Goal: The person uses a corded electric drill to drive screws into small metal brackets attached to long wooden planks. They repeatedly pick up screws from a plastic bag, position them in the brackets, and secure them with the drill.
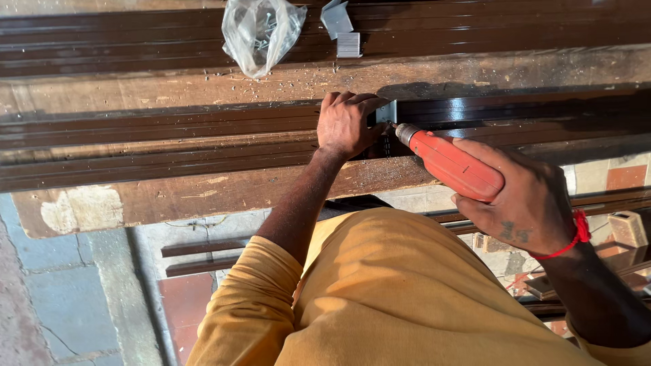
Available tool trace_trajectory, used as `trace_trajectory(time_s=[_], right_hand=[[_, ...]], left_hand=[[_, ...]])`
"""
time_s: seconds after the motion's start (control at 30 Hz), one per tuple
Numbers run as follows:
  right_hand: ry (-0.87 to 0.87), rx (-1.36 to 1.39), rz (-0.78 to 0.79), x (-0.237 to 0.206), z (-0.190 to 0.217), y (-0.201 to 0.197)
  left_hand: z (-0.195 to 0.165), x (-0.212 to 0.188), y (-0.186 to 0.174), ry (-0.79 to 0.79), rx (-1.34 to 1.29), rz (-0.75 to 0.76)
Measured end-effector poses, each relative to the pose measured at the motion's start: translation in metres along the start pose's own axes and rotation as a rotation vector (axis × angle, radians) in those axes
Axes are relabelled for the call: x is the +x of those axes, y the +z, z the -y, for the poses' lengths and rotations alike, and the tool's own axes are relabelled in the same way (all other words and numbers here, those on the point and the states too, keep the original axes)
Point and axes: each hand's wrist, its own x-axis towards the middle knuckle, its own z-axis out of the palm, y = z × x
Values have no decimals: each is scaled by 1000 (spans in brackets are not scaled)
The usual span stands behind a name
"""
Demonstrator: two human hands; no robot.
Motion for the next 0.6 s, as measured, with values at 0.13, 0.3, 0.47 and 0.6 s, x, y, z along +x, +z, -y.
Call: trace_trajectory(time_s=[0.13,0.3,0.47,0.6], right_hand=[[-5,-37,25,8,8,-3],[-21,-53,93,24,20,-12],[-37,-305,288,71,27,-31],[5,-363,522,116,28,-49]], left_hand=[[2,-1,-3,1,15,1],[1,-2,-7,-18,-24,-11],[3,-2,-9,-5,-62,-52],[9,-1,-6,10,-99,-67]])
